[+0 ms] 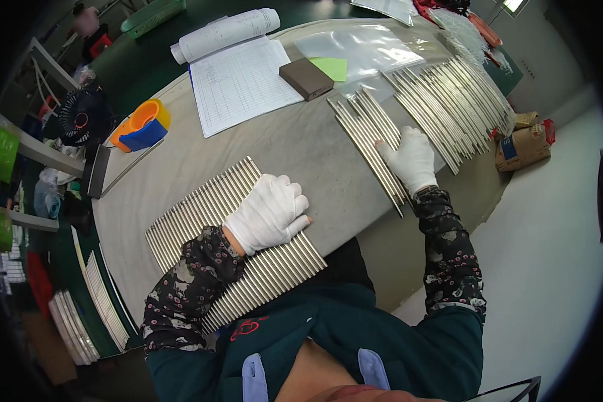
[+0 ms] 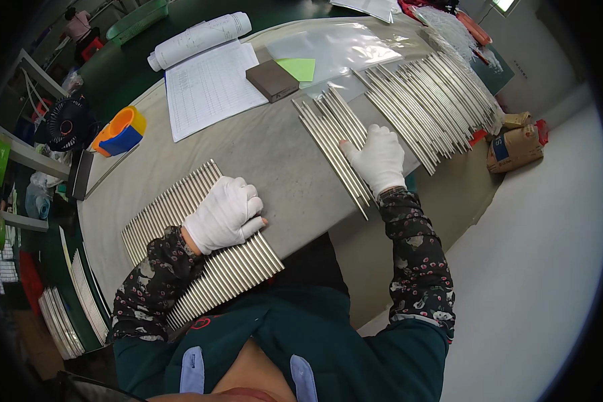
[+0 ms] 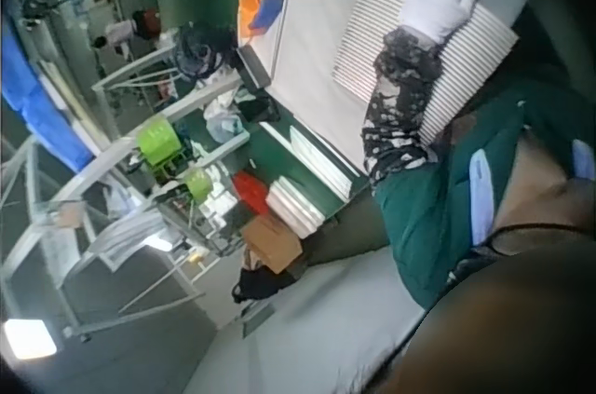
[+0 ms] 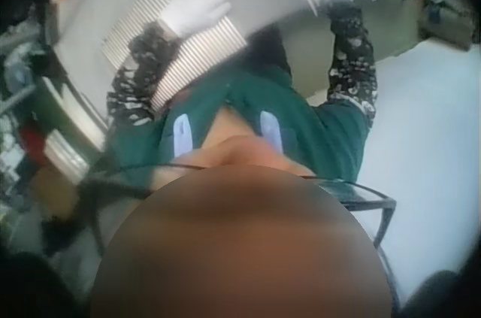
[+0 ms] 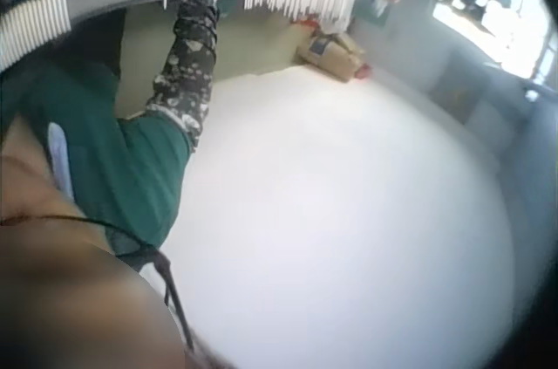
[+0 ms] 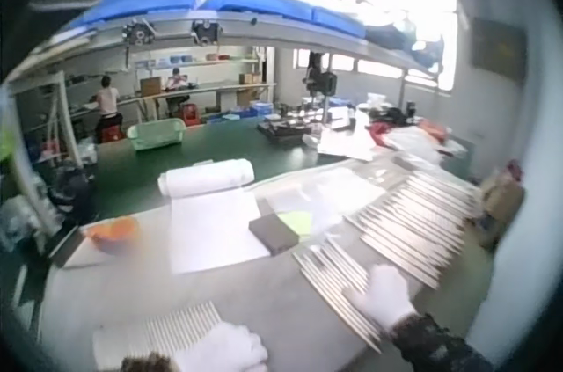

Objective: Sand the ends and surfaces of multiple wooden rods using a sanding block.

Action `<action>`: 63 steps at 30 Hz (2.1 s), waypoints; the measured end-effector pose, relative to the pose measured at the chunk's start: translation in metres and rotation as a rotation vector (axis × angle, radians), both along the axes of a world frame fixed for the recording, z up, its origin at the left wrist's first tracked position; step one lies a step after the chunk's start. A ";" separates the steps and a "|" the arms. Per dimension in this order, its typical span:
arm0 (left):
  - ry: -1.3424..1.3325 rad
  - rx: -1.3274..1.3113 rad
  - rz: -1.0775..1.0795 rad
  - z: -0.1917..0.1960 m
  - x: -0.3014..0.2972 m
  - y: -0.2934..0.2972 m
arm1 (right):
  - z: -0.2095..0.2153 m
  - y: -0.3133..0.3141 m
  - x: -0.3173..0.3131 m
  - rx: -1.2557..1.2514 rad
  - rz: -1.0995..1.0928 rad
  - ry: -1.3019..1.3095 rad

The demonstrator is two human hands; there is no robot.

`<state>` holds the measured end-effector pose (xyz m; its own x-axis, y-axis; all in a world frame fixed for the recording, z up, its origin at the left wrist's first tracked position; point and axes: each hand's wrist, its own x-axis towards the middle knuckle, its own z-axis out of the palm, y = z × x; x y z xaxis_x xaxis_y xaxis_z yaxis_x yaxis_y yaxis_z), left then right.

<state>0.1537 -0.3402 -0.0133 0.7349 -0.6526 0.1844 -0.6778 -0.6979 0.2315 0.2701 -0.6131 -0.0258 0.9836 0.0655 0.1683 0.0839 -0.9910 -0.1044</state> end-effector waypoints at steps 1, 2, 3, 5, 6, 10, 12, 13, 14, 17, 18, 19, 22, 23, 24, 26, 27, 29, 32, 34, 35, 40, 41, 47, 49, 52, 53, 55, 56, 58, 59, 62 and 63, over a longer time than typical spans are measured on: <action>0.006 -0.025 0.008 0.002 0.003 -0.004 | 0.001 0.008 -0.010 0.009 0.026 0.010; 0.012 -0.050 0.016 0.005 0.008 -0.008 | 0.001 0.015 -0.020 0.018 0.053 0.021; 0.185 -0.031 -0.004 0.017 0.016 -0.016 | -0.002 0.018 -0.028 0.051 0.095 0.007; 0.019 -0.071 0.014 0.010 0.017 -0.028 | -0.002 0.029 -0.044 0.081 0.219 -0.022; -0.150 -0.109 0.017 0.005 0.017 -0.032 | 0.002 0.035 -0.053 0.066 0.235 0.007; 0.022 0.130 0.044 -0.013 0.010 -0.032 | 0.001 0.042 -0.072 0.174 0.367 0.021; 0.041 0.164 0.040 -0.015 0.012 -0.031 | 0.001 0.039 -0.071 0.303 0.400 0.059; 0.047 0.146 0.038 -0.015 0.012 -0.032 | 0.000 0.033 -0.068 0.384 0.419 0.061; 0.053 0.127 0.036 -0.015 0.013 -0.033 | 0.001 0.027 -0.066 0.388 0.419 0.069; 0.058 0.137 0.036 -0.018 0.018 -0.041 | -0.002 0.006 -0.057 0.169 0.310 0.050; 0.044 0.117 0.033 -0.018 0.022 -0.045 | -0.003 0.001 -0.056 0.169 0.312 0.054; 0.070 0.152 0.028 -0.015 0.026 -0.049 | -0.003 -0.004 -0.055 0.192 0.278 0.018; 0.015 0.163 0.010 -0.019 0.044 -0.063 | 0.000 -0.013 -0.056 0.260 0.264 -0.061; -0.016 0.149 0.014 -0.022 0.050 -0.066 | 0.006 -0.014 -0.056 0.103 0.314 -0.072; -0.016 0.146 0.007 -0.021 0.054 -0.069 | 0.010 -0.015 -0.056 -0.056 0.356 -0.081; -0.017 0.166 -0.002 -0.020 0.058 -0.073 | 0.003 -0.020 -0.053 -0.016 0.366 -0.105; -0.010 0.162 -0.006 -0.018 0.054 -0.072 | 0.000 -0.021 -0.052 0.062 0.386 -0.125; -0.012 0.157 -0.035 -0.017 0.046 -0.068 | 0.000 -0.024 -0.052 0.106 0.411 -0.120; 0.008 0.138 -0.077 -0.012 0.034 -0.054 | 0.002 -0.021 -0.059 0.141 0.444 -0.061; 0.029 0.125 -0.108 -0.011 0.031 -0.050 | 0.005 -0.015 -0.066 0.127 0.446 -0.050; 0.043 0.126 -0.122 -0.010 0.033 -0.050 | 0.006 -0.014 -0.068 0.113 0.437 -0.052; -0.049 0.057 -0.082 -0.006 0.068 -0.040 | 0.002 -0.039 -0.081 0.367 0.461 -0.235; -0.072 0.016 -0.066 -0.005 0.080 -0.035 | -0.003 -0.052 -0.090 0.450 0.404 -0.206; -0.011 0.050 0.046 -0.022 0.130 -0.031 | -0.035 -0.057 -0.137 1.079 0.050 -0.181; -0.033 0.113 0.071 -0.024 0.136 -0.038 | -0.031 -0.034 -0.143 1.179 -0.003 -0.206; 0.079 -0.055 0.066 -0.028 0.149 -0.043 | -0.027 -0.012 -0.144 1.332 -0.075 -0.242; 0.081 -0.053 0.059 -0.029 0.149 -0.044 | -0.026 -0.004 -0.137 1.387 -0.096 -0.253; 0.103 -0.070 0.040 -0.028 0.147 -0.041 | -0.023 0.010 -0.133 1.500 -0.125 -0.263; 0.114 -0.078 0.033 -0.028 0.146 -0.038 | -0.022 0.017 -0.129 1.557 -0.138 -0.266; 0.129 -0.101 0.010 -0.031 0.149 -0.033 | -0.019 0.026 -0.125 1.673 -0.163 -0.270; 0.176 -0.126 0.008 -0.033 0.149 -0.030 | -0.036 0.022 -0.124 1.407 -0.032 -0.337; 0.228 -0.203 -0.036 -0.025 0.144 -0.027 | -0.056 0.016 -0.127 1.275 0.100 -0.382; 0.264 -0.241 -0.016 -0.023 0.141 -0.025 | -0.056 0.016 -0.130 1.403 0.108 -0.366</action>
<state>0.2945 -0.3653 -0.0366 0.7679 -0.6253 0.1393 -0.5830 -0.5919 0.5565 0.1404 -0.5973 -0.0821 0.8736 -0.2908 0.3903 0.3841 -0.0807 -0.9198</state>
